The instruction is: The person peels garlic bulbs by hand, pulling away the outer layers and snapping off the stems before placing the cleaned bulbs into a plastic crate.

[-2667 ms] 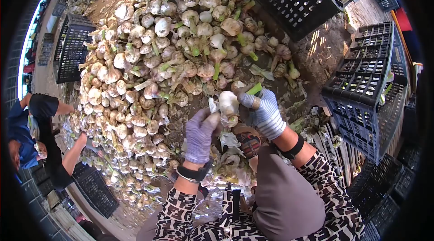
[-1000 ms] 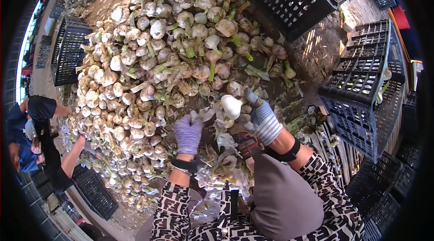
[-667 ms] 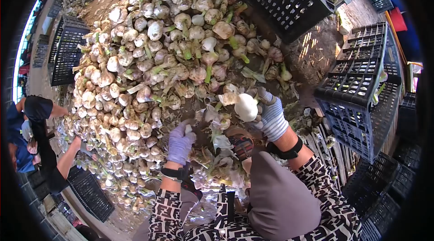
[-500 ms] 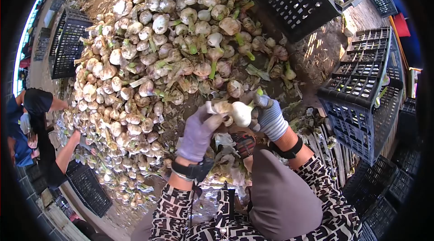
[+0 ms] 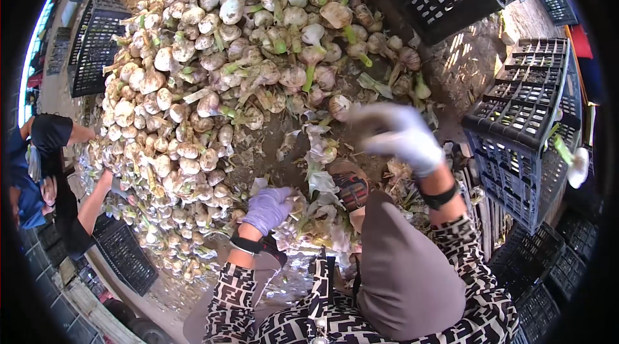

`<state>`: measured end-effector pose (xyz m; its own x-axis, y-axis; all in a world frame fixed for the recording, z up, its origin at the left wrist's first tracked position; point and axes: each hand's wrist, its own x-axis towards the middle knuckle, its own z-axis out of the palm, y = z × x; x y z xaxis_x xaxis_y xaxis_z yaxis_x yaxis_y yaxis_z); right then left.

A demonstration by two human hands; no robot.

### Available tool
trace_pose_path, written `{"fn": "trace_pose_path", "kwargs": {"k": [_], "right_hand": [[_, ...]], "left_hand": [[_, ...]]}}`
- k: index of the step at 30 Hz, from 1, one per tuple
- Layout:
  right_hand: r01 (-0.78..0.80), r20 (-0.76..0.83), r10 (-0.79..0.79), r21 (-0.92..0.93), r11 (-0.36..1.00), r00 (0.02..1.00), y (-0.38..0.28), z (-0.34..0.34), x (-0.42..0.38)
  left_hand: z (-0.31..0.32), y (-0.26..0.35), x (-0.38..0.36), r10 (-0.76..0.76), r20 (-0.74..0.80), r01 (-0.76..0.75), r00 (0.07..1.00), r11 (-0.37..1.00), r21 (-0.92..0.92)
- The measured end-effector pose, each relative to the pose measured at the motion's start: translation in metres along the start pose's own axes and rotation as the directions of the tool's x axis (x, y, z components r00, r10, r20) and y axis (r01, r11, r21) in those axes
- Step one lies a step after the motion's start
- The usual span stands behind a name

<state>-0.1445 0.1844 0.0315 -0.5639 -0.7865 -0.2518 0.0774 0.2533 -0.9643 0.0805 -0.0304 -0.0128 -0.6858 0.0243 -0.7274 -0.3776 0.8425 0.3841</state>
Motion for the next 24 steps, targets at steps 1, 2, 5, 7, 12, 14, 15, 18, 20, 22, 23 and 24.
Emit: {"fn": "trace_pose_path", "kwargs": {"k": [1,2,5,7,12,14,15,18,20,22,23,24], "right_hand": [[-0.138,0.148,0.162,-0.158,0.978,0.976,0.031,0.027,0.010],[-0.018,0.172,0.181,-0.676,0.737,0.968,0.055,0.053,0.017],[-0.095,0.094,0.219,-0.691,0.716,0.971,0.092,0.077,0.028],[-0.262,-0.111,0.252,-0.082,0.962,0.961,0.095,0.072,0.033],[-0.333,-0.343,0.338,0.076,0.940,0.876,0.101,0.055,0.040],[-0.210,-0.481,0.158,-0.055,0.976,0.862,0.115,0.055,0.034],[-0.145,-0.492,0.030,-0.199,0.969,0.870,0.108,0.053,0.029],[-0.085,-0.372,-0.086,-0.420,0.904,0.924,0.099,0.057,0.017],[0.150,0.120,-0.090,-0.735,0.661,0.989,0.090,0.065,0.013],[0.169,0.184,-0.047,-0.740,0.651,0.982,0.105,0.079,0.018],[0.175,0.190,-0.051,-0.729,0.662,0.980,0.113,0.085,0.019],[0.179,0.194,-0.053,-0.719,0.672,0.980,0.121,0.089,0.020]], "left_hand": [[0.001,0.004,0.001,-0.040,-0.053,0.026,0.998,0.973,-0.230],[0.001,0.006,0.002,-0.089,-0.102,0.034,0.991,0.894,-0.448],[0.003,0.007,0.014,-0.045,-0.274,-0.109,0.961,0.848,-0.519],[-0.012,0.029,0.018,-0.223,-0.239,-0.067,0.945,0.584,-0.809],[0.010,0.024,0.043,-0.223,-0.443,-0.201,0.868,0.659,-0.725],[0.002,0.029,0.040,-0.326,-0.389,-0.023,0.862,0.741,-0.671],[0.011,0.019,0.043,-0.326,-0.388,-0.021,0.862,0.742,-0.670],[0.026,-0.004,0.045,-0.161,-0.669,-0.228,0.726,0.861,-0.455],[0.021,-0.005,0.036,-0.316,-0.479,-0.093,0.819,0.750,-0.655],[0.022,-0.009,0.036,-0.303,-0.485,-0.119,0.820,0.740,-0.662],[0.019,-0.004,0.035,-0.303,-0.475,-0.109,0.826,0.741,-0.663],[0.017,0.002,0.035,-0.302,-0.464,-0.100,0.833,0.742,-0.663]]}}
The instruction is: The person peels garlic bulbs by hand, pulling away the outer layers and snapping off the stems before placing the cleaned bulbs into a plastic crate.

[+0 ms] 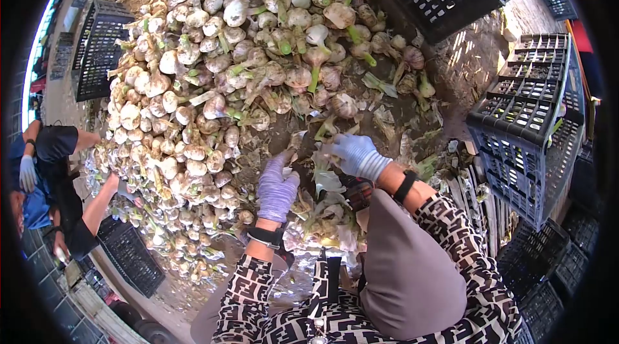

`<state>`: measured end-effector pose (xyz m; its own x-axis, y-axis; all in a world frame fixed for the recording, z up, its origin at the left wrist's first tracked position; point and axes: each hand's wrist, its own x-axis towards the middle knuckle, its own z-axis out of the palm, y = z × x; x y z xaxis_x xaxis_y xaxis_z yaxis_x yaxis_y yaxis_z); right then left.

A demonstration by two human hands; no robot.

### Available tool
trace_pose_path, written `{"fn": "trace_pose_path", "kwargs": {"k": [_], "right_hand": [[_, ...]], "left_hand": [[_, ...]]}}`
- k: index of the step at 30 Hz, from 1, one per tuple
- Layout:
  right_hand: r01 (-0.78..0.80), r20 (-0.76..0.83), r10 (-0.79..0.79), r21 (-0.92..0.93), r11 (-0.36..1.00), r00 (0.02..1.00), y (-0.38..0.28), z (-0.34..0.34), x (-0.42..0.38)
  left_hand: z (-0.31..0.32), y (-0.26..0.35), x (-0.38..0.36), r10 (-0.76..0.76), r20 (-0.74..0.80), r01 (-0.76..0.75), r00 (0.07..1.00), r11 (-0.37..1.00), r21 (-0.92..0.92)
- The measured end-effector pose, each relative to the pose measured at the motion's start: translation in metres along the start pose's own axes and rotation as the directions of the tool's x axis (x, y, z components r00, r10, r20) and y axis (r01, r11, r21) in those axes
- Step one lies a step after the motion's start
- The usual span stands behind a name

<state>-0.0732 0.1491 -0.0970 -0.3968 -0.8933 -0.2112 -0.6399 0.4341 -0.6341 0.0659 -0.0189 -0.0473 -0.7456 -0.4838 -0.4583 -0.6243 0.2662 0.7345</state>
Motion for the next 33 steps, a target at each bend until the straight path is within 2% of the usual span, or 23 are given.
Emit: {"fn": "trace_pose_path", "kwargs": {"k": [1,2,3,4,5,6,8,9,10,12,13,14,16,18,20,21,23,25,26,30,31,32,33], "right_hand": [[-0.020,-0.118,0.024,0.033,0.999,0.993,-0.001,-0.002,0.005],[-0.021,-0.122,0.025,0.033,0.999,0.992,-0.002,-0.005,0.006],[-0.212,-0.057,0.295,0.567,0.796,0.954,-0.012,-0.021,0.008],[-0.311,0.139,0.472,0.899,0.308,0.871,-0.019,-0.034,0.010],[-0.322,0.226,0.506,0.940,0.110,0.833,-0.020,-0.041,0.011],[-0.321,0.221,0.507,0.940,0.117,0.833,-0.025,-0.051,0.011],[-0.308,0.296,0.444,0.950,-0.046,0.846,-0.036,-0.067,0.008],[-0.334,0.354,0.408,0.935,-0.121,0.842,-0.034,-0.069,0.006],[-0.332,0.351,0.407,0.936,-0.120,0.843,-0.037,-0.072,0.006],[-0.132,0.178,0.383,0.981,-0.143,0.906,-0.049,-0.083,0.002],[-0.120,0.166,0.371,0.982,-0.145,0.914,-0.056,-0.089,0.002],[-0.084,0.099,0.409,0.995,-0.053,0.907,-0.061,-0.085,0.009],[-0.146,0.132,0.476,0.989,-0.006,0.869,-0.064,-0.090,0.006],[-0.109,0.120,0.489,0.993,-0.051,0.864,-0.066,-0.090,0.006],[-0.072,0.111,0.502,0.993,-0.096,0.858,-0.065,-0.089,0.005],[-0.077,0.121,0.494,0.991,-0.108,0.861,-0.062,-0.088,0.005],[-0.082,0.131,0.487,0.989,-0.121,0.864,-0.056,-0.082,0.003],[-0.094,0.196,0.429,0.964,-0.247,0.882,-0.050,-0.079,0.001],[-0.093,0.195,0.430,0.964,-0.248,0.881,-0.047,-0.079,-0.002],[-0.166,0.216,0.426,0.974,-0.152,0.879,-0.053,-0.096,-0.004],[-0.165,0.197,0.457,0.980,-0.109,0.867,-0.056,-0.100,-0.003],[-0.162,0.195,0.460,0.981,-0.109,0.866,-0.057,-0.105,-0.004],[-0.160,0.147,0.433,0.987,-0.007,0.889,-0.059,-0.108,-0.004]], "left_hand": [[0.003,0.006,0.000,0.003,0.002,-0.003,1.000,1.000,0.002],[0.007,0.013,0.001,0.044,0.004,-0.043,0.999,0.994,-0.104],[0.011,0.020,0.000,0.083,0.003,-0.081,0.997,0.975,-0.208],[0.015,0.029,0.000,0.087,0.002,-0.085,0.996,0.974,-0.210],[0.019,0.040,0.001,0.092,0.021,-0.078,0.996,0.925,-0.373],[0.021,0.046,0.002,0.101,0.040,-0.065,0.994,0.849,-0.525],[0.020,0.055,0.005,0.126,0.071,-0.069,0.990,0.845,-0.530],[0.017,0.065,0.005,0.070,0.101,0.002,0.992,0.811,-0.586],[0.015,0.073,0.004,0.017,0.134,0.073,0.991,0.769,-0.635],[0.014,0.080,0.003,0.031,0.091,0.036,0.995,0.755,-0.654],[0.014,0.083,0.002,0.044,0.051,0.001,0.998,0.740,-0.673],[0.015,0.086,0.002,0.048,0.052,0.000,0.997,0.740,-0.672],[0.016,0.089,-0.001,0.077,0.004,-0.060,0.997,0.815,-0.577],[0.022,0.081,-0.001,0.088,0.008,-0.065,0.996,0.791,-0.608],[0.028,0.075,-0.003,0.189,-0.075,-0.202,0.979,0.876,-0.439],[0.029,0.073,-0.004,0.190,-0.073,-0.203,0.979,0.875,-0.439],[0.030,0.076,-0.005,0.432,-0.125,-0.443,0.893,0.893,-0.080],[0.028,0.079,-0.004,0.473,-0.136,-0.480,0.870,0.877,-0.019],[0.027,0.080,-0.004,0.514,-0.145,-0.513,0.846,0.857,0.042],[0.024,0.086,-0.002,0.534,-0.162,-0.538,0.830,0.843,0.026],[0.024,0.087,-0.001,0.246,-0.143,-0.280,0.959,0.903,-0.326],[0.024,0.088,0.000,-0.041,-0.014,0.024,0.999,0.782,-0.622],[0.024,0.082,0.003,-0.101,0.092,0.130,0.991,0.489,-0.862]]}}
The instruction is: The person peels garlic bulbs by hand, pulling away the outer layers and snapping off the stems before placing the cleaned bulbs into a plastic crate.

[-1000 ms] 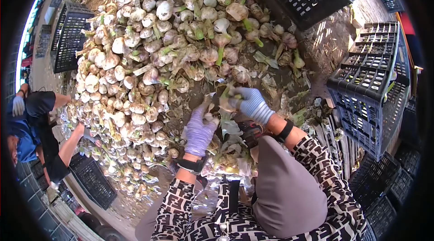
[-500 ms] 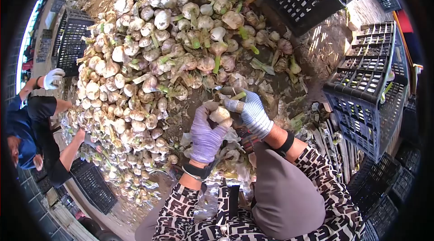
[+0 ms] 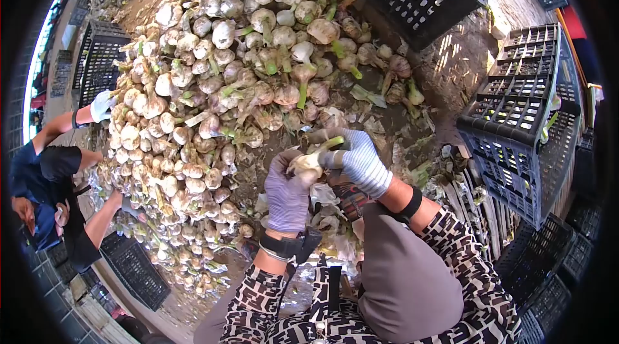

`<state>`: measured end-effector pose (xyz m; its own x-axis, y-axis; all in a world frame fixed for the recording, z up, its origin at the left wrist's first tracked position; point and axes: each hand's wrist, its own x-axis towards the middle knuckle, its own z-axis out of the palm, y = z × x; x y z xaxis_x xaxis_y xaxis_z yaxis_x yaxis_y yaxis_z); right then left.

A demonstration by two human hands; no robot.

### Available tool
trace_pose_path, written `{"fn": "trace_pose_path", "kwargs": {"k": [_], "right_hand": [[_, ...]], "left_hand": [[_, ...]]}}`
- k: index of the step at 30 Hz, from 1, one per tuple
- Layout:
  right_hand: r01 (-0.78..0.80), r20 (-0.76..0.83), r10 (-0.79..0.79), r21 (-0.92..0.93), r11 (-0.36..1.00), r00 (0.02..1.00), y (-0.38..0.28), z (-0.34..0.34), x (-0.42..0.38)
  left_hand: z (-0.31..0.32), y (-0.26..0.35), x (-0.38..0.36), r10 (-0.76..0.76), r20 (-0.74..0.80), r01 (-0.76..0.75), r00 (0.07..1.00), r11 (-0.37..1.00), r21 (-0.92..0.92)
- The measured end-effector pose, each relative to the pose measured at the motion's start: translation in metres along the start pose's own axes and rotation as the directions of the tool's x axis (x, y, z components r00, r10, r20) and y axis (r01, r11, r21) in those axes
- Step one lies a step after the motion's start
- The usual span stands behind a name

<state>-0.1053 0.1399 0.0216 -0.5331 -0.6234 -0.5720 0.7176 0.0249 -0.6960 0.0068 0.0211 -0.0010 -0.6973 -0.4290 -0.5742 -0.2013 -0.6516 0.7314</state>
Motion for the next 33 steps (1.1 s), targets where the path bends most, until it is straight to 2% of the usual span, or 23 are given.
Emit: {"fn": "trace_pose_path", "kwargs": {"k": [4,6,7,8,9,10,12,13,15,16,18,19,20,21,22,23,24,25,27,29,31,32,33], "right_hand": [[0.058,0.009,-0.057,-0.114,0.992,0.998,0.002,0.000,0.000],[0.066,-0.021,-0.069,-0.115,0.991,0.997,0.009,-0.006,0.004],[-0.031,-0.009,0.032,0.057,0.998,0.999,0.015,-0.009,0.006],[-0.130,0.021,0.129,0.224,0.966,0.991,0.020,-0.012,0.007],[-0.130,0.021,0.129,0.225,0.966,0.991,0.024,-0.014,0.007],[-0.150,0.021,0.149,0.199,0.968,0.989,0.026,-0.015,0.007],[-0.169,0.018,0.168,0.175,0.970,0.986,0.022,-0.014,0.006],[-0.170,0.014,0.169,0.115,0.979,0.985,0.017,-0.014,0.005],[-0.170,0.009,0.170,0.055,0.984,0.985,0.009,-0.011,0.002],[-0.112,-0.034,0.111,-0.019,0.994,0.993,0.008,-0.007,0.001],[-0.058,-0.071,0.051,-0.098,0.993,0.996,0.012,-0.007,0.003],[0.174,-0.037,-0.193,-0.291,0.941,0.981,0.020,-0.010,0.008],[0.388,0.042,-0.417,-0.459,0.799,0.908,0.023,-0.011,0.010],[0.388,0.040,-0.417,-0.459,0.799,0.908,0.023,-0.013,0.011],[0.482,0.111,-0.512,-0.546,0.685,0.852,0.021,-0.014,0.012],[0.565,0.193,-0.590,-0.615,0.549,0.784,0.019,-0.015,0.013],[0.525,0.140,-0.535,-0.502,0.687,0.833,0.025,-0.014,0.014],[0.525,0.138,-0.535,-0.501,0.688,0.834,0.025,-0.015,0.012],[0.131,0.002,-0.132,-0.088,0.987,0.991,0.018,-0.013,0.006],[0.225,-0.002,-0.227,-0.126,0.966,0.974,0.011,-0.010,0.004],[-0.012,-0.010,0.012,-0.009,1.000,1.000,0.005,-0.007,-0.002],[-0.113,-0.016,0.114,0.033,0.993,0.993,0.004,-0.008,-0.002],[-0.111,-0.017,0.112,0.034,0.993,0.994,0.004,-0.008,-0.001]], "left_hand": [[0.004,0.004,-0.003,-0.052,0.065,0.065,0.997,0.973,-0.221],[0.011,0.004,-0.006,0.206,0.009,-0.199,0.978,0.927,0.318],[0.009,0.004,-0.004,0.204,0.012,-0.197,0.979,0.927,0.318],[0.006,0.003,0.000,0.354,0.127,-0.368,0.927,0.785,0.497],[0.004,0.003,0.003,0.465,0.266,-0.518,0.844,0.580,0.629],[0.003,0.005,0.003,0.465,0.267,-0.518,0.844,0.579,0.630],[0.002,0.009,0.004,0.504,0.434,-0.633,0.747,0.338,0.696],[0.004,0.010,0.002,0.502,0.437,-0.634,0.746,0.338,0.696],[0.010,0.012,-0.001,0.371,0.194,-0.418,0.908,0.784,0.460],[0.010,0.013,-0.002,0.370,0.194,-0.417,0.909,0.784,0.460],[0.007,0.019,0.000,0.156,0.123,-0.170,0.980,0.980,0.106],[0.007,0.021,0.001,0.155,0.122,-0.168,0.980,0.980,0.105],[0.008,0.024,0.002,0.044,0.159,-0.039,0.986,0.999,-0.032],[0.008,0.026,0.003,-0.061,0.210,0.096,0.976,0.982,-0.163],[-0.003,0.016,0.012,-0.114,0.284,0.201,0.952,0.933,-0.300],[-0.003,0.018,0.013,-0.112,0.286,0.200,0.952,0.933,-0.300],[-0.001,0.020,0.014,-0.192,0.301,0.290,0.934,0.901,-0.324],[-0.001,0.022,0.014,-0.273,0.314,0.377,0.909,0.859,-0.346],[-0.002,0.021,0.018,-0.286,0.279,0.371,0.917,0.870,-0.325],[0.006,0.020,0.020,-0.075,0.178,0.103,0.981,0.982,-0.155],[0.016,0.025,0.012,-0.040,0.173,0.058,0.984,0.994,-0.097],[0.022,0.026,0.007,0.140,0.185,-0.176,0.973,0.965,0.194],[0.026,0.026,0.004,0.303,0.246,-0.386,0.921,0.801,0.458]]}}
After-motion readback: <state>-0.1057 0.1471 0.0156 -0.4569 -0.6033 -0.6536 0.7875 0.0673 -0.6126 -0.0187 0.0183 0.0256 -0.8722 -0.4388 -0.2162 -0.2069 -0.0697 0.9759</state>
